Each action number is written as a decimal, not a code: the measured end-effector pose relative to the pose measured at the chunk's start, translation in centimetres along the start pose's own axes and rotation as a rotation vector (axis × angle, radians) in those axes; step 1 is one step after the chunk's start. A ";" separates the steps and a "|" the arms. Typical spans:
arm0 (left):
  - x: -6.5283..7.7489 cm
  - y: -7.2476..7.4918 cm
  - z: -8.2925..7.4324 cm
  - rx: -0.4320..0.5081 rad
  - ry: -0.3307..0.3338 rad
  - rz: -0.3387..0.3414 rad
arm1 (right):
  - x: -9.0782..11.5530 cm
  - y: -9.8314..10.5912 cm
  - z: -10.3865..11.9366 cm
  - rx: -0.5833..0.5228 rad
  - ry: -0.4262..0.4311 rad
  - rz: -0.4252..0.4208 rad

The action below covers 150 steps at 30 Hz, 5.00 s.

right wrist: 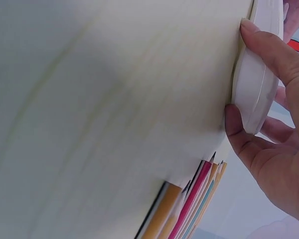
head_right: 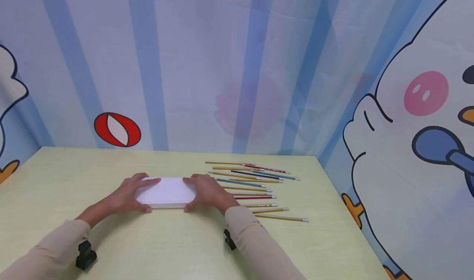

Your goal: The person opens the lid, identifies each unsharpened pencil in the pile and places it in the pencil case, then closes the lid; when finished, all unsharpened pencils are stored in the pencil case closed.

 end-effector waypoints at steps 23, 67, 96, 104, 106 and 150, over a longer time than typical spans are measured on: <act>-0.1 0.2 -0.2 -0.022 -0.035 0.021 | 0.9 -0.4 -0.5 -0.066 0.071 0.036; 1.4 0.9 2.8 0.136 0.031 -0.052 | 2.7 1.4 -2.3 -0.395 0.002 -0.179; 1.6 0.6 2.8 0.166 0.040 -0.056 | 0.1 2.0 -3.5 -0.733 -0.254 -0.272; 1.5 0.5 2.5 0.126 0.005 -0.059 | -0.1 2.0 -3.9 -0.789 -0.288 -0.278; 1.5 0.5 2.3 0.109 -0.018 -0.052 | -0.1 2.0 -3.9 -0.804 -0.289 -0.277; 0.5 0.6 2.2 -0.070 0.026 0.079 | -0.1 3.2 -4.0 -0.770 -0.292 -0.326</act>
Point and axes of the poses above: each hand's wrist, its own x-axis away from the middle knuckle, its own y-axis out of the back of the hand, z = x × y, the point moved 6 cm from there along -x, towards the middle knuckle, and after that the axes turned 15 degrees about z, right-handed, at the moved point
